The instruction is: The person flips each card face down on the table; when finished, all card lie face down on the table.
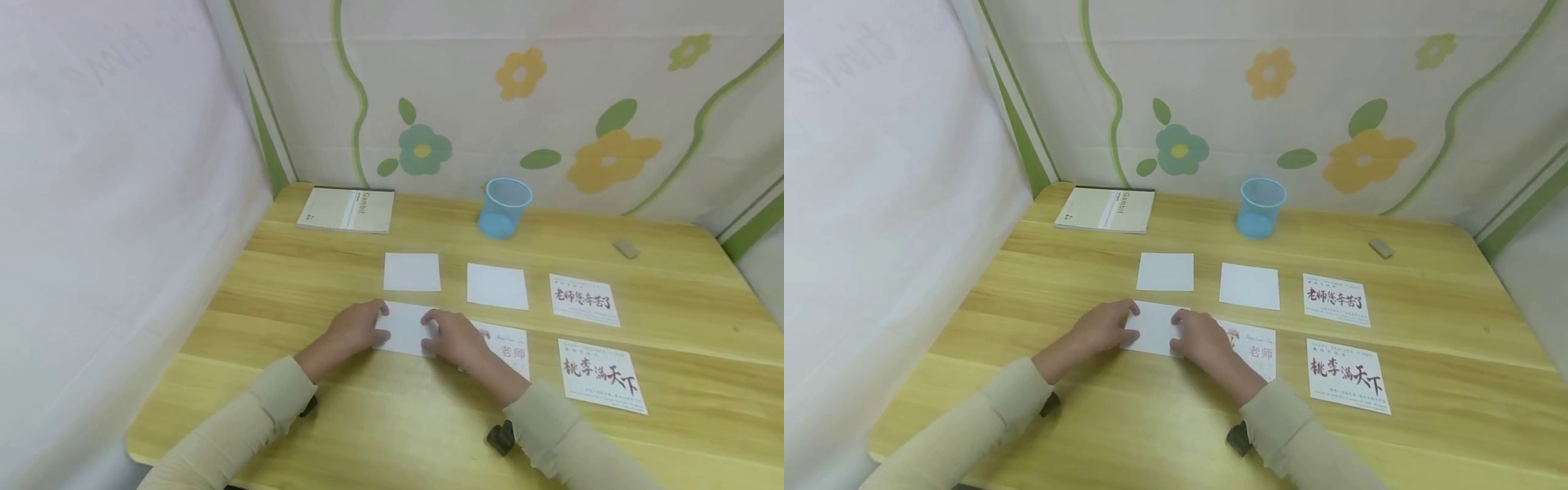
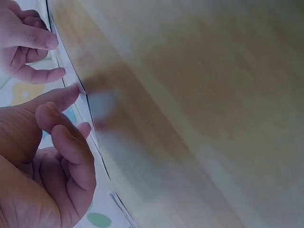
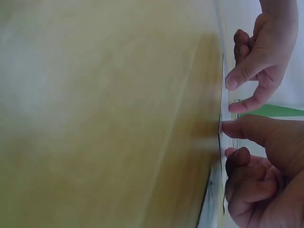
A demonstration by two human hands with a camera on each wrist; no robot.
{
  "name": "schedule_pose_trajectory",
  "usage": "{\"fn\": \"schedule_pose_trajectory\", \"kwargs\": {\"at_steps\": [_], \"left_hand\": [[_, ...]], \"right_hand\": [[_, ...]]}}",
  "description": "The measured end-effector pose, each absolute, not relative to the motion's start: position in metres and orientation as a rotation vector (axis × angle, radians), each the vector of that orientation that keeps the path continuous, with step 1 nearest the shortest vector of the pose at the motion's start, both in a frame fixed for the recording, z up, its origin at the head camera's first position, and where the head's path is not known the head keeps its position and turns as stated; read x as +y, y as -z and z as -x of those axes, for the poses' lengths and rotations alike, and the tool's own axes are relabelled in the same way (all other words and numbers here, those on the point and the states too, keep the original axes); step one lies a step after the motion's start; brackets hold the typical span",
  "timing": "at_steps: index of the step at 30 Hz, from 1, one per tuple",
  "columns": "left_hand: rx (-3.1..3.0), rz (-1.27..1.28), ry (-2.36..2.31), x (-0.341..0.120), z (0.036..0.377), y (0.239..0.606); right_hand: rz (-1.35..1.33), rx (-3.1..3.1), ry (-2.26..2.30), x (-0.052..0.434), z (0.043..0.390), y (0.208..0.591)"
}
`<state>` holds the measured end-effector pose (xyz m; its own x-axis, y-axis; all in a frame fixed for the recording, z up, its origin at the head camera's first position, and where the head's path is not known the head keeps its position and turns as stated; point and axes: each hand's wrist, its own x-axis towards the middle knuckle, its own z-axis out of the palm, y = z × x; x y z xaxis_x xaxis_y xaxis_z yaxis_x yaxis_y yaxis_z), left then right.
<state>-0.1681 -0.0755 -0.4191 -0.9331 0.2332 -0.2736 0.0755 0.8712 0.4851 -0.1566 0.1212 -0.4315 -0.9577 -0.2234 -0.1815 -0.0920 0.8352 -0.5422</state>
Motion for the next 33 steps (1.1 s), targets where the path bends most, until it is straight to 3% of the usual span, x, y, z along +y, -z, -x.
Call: {"fn": "schedule_pose_trajectory", "kwargs": {"at_steps": [4,10,15,18,24,33], "left_hand": [[2.692,-0.217,-0.761,-0.07,0.167,0.413],[2.229,-0.227,-1.359,-0.043,0.162,0.403],[2.464,-0.551,-0.963,-0.008,0.16,0.411],[2.594,-0.696,-0.639,0.014,0.165,0.419],[2.624,-0.687,-0.388,0.041,0.177,0.422],[2.549,-0.594,-0.633,0.05,0.183,0.418]], "right_hand": [[0.267,2.76,0.962,0.141,0.151,0.425],[0.111,2.775,0.89,0.218,0.13,0.401],[0.257,2.774,0.565,0.262,0.118,0.403],[0.295,2.779,0.458,0.267,0.122,0.412],[0.276,2.775,0.36,0.261,0.137,0.421],[0.273,2.744,0.613,0.262,0.134,0.422]]}}
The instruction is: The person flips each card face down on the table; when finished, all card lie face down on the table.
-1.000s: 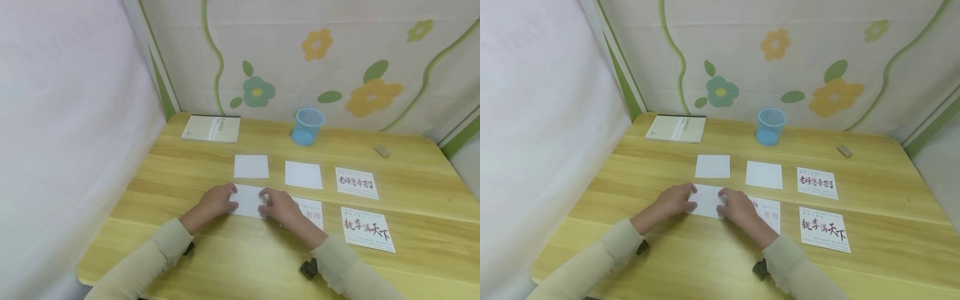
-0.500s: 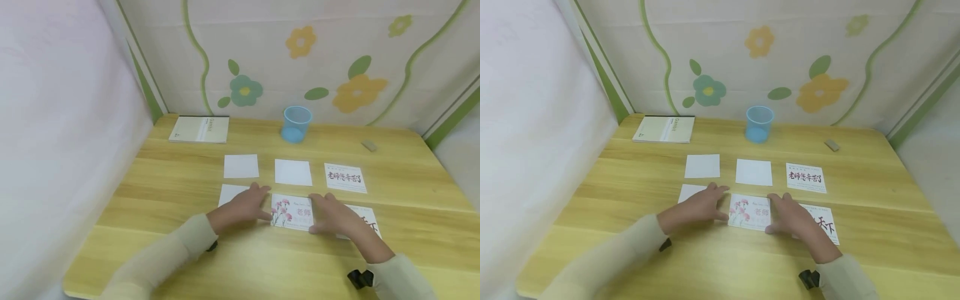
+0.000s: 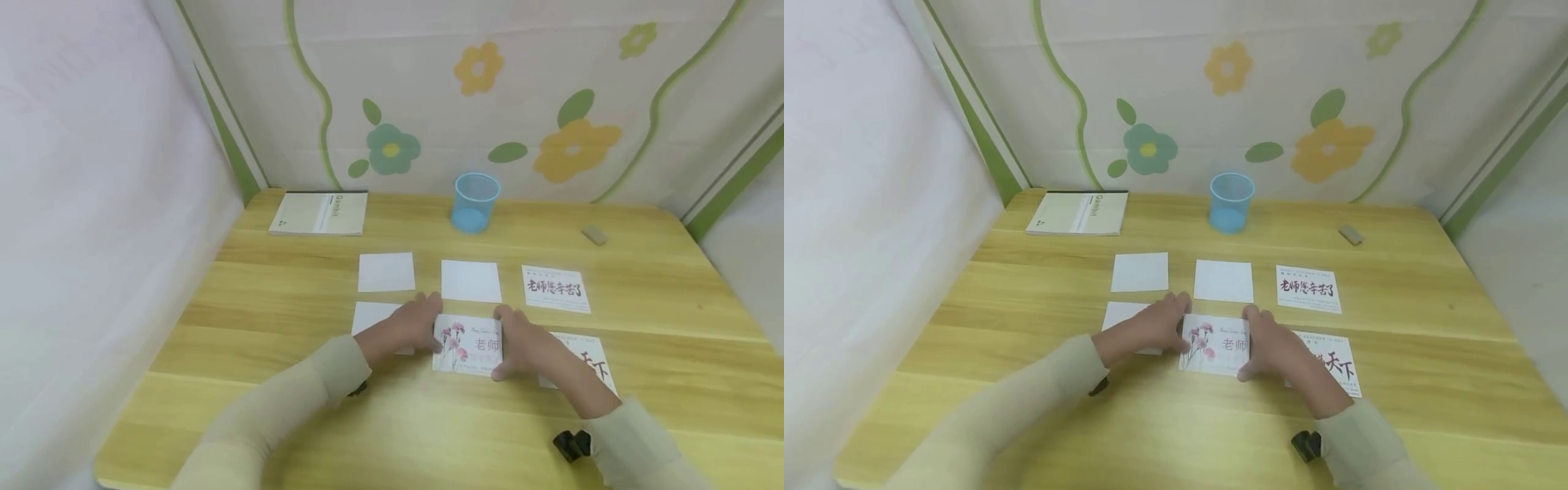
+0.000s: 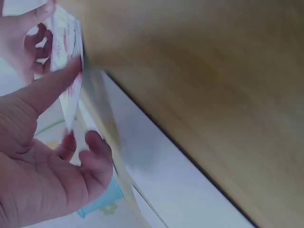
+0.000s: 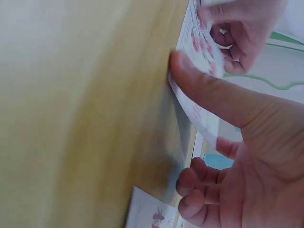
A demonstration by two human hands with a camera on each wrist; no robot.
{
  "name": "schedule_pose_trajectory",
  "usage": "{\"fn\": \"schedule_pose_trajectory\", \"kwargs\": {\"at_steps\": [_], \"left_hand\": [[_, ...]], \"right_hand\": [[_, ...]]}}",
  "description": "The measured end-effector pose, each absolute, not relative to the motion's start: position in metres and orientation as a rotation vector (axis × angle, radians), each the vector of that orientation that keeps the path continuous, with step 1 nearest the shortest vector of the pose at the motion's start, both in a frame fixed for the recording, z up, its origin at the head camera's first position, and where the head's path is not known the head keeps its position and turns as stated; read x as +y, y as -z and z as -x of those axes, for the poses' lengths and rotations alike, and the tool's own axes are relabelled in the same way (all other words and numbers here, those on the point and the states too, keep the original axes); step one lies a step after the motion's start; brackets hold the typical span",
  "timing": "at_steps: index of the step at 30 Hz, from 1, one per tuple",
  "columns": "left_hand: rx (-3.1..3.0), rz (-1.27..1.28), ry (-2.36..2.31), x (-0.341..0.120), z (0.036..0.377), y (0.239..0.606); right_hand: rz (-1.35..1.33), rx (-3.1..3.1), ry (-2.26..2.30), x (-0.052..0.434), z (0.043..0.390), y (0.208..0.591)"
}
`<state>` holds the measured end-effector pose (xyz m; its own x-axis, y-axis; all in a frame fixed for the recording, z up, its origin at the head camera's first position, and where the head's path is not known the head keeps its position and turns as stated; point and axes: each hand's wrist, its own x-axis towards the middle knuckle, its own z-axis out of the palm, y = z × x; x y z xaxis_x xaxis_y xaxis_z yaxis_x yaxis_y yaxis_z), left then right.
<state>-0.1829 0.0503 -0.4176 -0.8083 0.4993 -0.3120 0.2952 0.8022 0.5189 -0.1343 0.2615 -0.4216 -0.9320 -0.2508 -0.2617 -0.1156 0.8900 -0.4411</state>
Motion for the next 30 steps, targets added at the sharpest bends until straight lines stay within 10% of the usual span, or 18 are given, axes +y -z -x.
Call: {"fn": "schedule_pose_trajectory", "kwargs": {"at_steps": [14,21,30], "left_hand": [[1.883,-0.217,-1.888,0.058,0.152,0.38],[1.832,-0.579,-1.847,0.061,0.14,0.381],[2.237,-0.418,-1.604,0.056,0.14,0.393]], "right_hand": [[0.321,2.678,1.296,0.226,0.1,0.383],[0.307,2.14,1.792,0.228,0.093,0.368],[0.004,2.349,1.989,0.253,0.092,0.378]]}}
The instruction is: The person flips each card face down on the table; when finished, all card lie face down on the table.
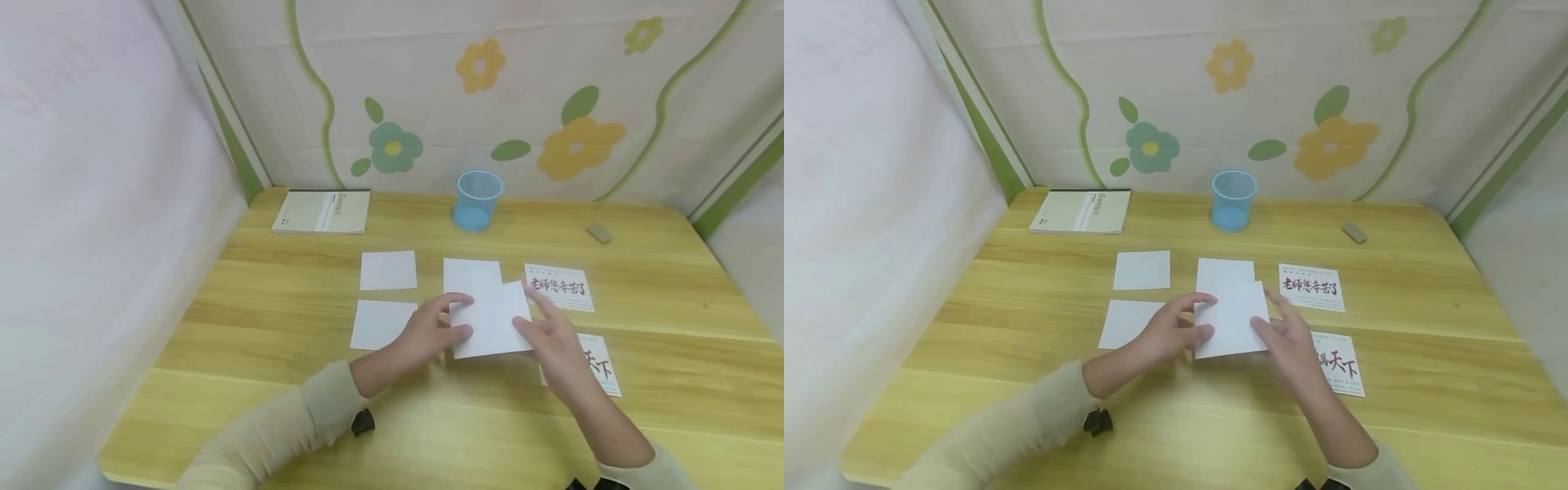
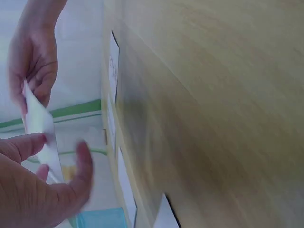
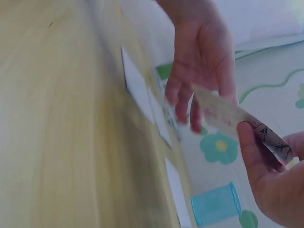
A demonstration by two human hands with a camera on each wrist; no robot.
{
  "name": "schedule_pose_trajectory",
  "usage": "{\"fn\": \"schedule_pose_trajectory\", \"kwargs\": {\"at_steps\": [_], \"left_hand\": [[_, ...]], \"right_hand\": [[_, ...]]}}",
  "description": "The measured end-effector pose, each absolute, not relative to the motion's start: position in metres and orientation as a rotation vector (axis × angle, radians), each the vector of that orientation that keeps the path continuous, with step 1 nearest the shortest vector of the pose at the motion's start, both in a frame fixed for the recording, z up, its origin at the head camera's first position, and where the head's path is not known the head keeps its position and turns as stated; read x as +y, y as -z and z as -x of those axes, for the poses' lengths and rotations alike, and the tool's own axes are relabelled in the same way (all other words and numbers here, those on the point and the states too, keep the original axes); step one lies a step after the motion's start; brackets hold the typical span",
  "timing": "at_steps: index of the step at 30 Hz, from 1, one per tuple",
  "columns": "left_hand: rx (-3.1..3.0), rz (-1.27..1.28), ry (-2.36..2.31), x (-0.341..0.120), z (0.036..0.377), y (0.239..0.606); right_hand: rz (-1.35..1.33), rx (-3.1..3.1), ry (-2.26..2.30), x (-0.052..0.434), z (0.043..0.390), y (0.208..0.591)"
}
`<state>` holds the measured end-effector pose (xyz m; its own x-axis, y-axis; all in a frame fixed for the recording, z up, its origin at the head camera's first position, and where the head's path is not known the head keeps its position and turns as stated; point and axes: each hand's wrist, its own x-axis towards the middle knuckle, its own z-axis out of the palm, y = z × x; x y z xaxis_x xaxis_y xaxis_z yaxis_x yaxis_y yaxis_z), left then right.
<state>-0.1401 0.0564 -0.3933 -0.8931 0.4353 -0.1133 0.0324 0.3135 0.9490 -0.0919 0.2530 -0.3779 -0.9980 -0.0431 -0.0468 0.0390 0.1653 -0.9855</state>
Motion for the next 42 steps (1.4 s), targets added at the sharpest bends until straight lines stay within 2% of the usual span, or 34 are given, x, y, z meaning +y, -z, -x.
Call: {"fn": "schedule_pose_trajectory", "kwargs": {"at_steps": [6,13,18,23,29,34,37,42], "left_hand": [[2.323,-0.451,-1.44,0.055,0.155,0.407],[2.582,-0.624,-0.824,0.06,0.164,0.418],[2.673,-0.6,-0.503,0.064,0.161,0.42],[2.705,-0.577,-0.442,0.062,0.16,0.419],[2.683,-0.538,-0.593,0.066,0.164,0.411],[2.249,-0.426,-1.176,0.092,0.165,0.398],[1.813,-0.273,-1.465,0.114,0.158,0.397],[1.486,-0.125,-1.568,0.148,0.148,0.402]], "right_hand": [[0.045,2.646,1.567,0.27,0.103,0.4],[0.117,2.668,1.168,0.27,0.115,0.426],[0.176,2.826,0.942,0.263,0.12,0.433],[0.184,2.879,0.82,0.257,0.122,0.433],[0.138,2.885,0.885,0.28,0.121,0.414],[-0.012,2.851,0.732,0.334,0.113,0.389],[-0.064,2.784,0.62,0.365,0.102,0.39],[-0.073,2.725,0.672,0.382,0.086,0.406]]}}
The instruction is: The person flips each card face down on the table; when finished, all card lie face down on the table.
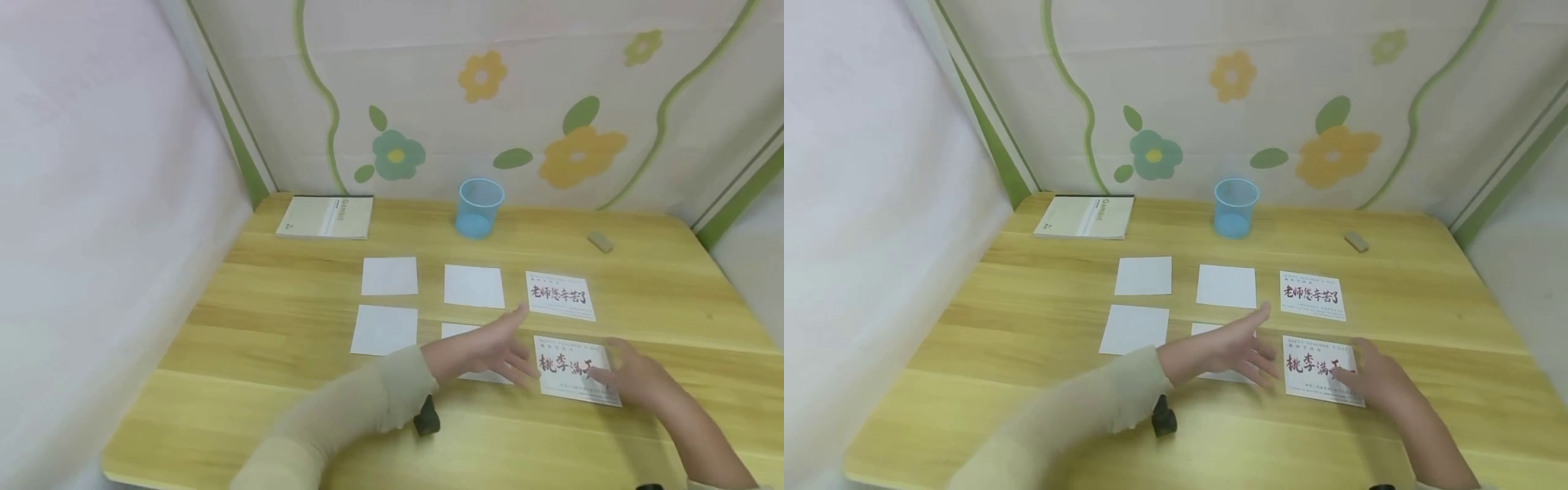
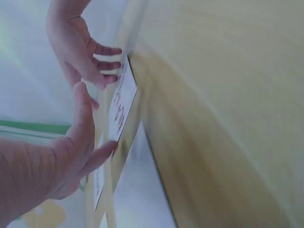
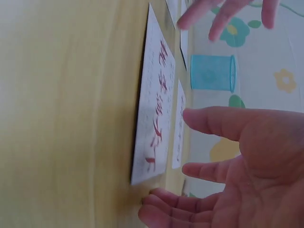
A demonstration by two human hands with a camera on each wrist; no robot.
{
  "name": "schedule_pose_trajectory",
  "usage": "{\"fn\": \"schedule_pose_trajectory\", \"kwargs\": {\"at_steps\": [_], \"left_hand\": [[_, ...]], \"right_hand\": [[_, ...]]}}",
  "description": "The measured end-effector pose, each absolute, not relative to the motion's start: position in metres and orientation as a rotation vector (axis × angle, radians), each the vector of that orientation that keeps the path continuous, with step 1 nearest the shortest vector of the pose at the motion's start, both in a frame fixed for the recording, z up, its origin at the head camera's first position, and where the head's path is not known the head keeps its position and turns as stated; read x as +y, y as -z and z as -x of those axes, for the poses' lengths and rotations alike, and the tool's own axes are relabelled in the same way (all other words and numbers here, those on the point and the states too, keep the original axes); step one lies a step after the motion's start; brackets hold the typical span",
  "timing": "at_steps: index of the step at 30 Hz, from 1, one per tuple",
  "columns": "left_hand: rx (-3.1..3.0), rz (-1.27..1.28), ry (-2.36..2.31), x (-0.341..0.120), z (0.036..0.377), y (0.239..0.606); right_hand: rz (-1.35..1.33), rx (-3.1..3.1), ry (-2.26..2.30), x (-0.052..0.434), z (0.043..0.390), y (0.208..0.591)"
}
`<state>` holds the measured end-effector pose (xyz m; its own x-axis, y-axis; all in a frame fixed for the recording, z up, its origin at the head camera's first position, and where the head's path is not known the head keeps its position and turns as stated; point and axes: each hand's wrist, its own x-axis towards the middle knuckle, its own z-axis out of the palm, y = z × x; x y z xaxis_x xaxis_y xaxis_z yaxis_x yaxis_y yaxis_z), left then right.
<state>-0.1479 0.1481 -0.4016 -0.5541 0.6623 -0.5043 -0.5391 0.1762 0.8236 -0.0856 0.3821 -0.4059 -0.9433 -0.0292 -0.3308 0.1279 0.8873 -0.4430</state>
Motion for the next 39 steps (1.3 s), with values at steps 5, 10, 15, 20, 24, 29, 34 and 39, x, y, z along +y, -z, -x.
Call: {"fn": "schedule_pose_trajectory", "kwargs": {"at_steps": [5,10,15,20,24,29,34,39], "left_hand": [[1.335,0.075,-1.698,0.165,0.141,0.407],[1.254,0.294,-1.869,0.172,0.141,0.414],[1.269,0.147,-1.843,0.174,0.14,0.417],[1.499,-0.107,-1.767,0.177,0.132,0.414],[1.83,-0.075,-1.756,0.178,0.129,0.414],[1.934,-0.063,-1.772,0.175,0.134,0.418],[2.155,-0.247,-1.54,0.176,0.135,0.427],[2.367,-0.445,-1.182,0.178,0.131,0.435]], "right_hand": [[0.001,2.753,0.746,0.365,0.082,0.41],[-0.001,2.699,0.785,0.355,0.084,0.406],[0.057,2.542,1.068,0.343,0.086,0.394],[0.021,2.413,1.377,0.335,0.084,0.378],[0.047,2.539,1.63,0.346,0.078,0.374],[-0.143,2.722,1.709,0.366,0.076,0.38],[-0.186,3.002,1.077,0.382,0.08,0.4],[0.051,3.005,0.831,0.391,0.085,0.425]]}}
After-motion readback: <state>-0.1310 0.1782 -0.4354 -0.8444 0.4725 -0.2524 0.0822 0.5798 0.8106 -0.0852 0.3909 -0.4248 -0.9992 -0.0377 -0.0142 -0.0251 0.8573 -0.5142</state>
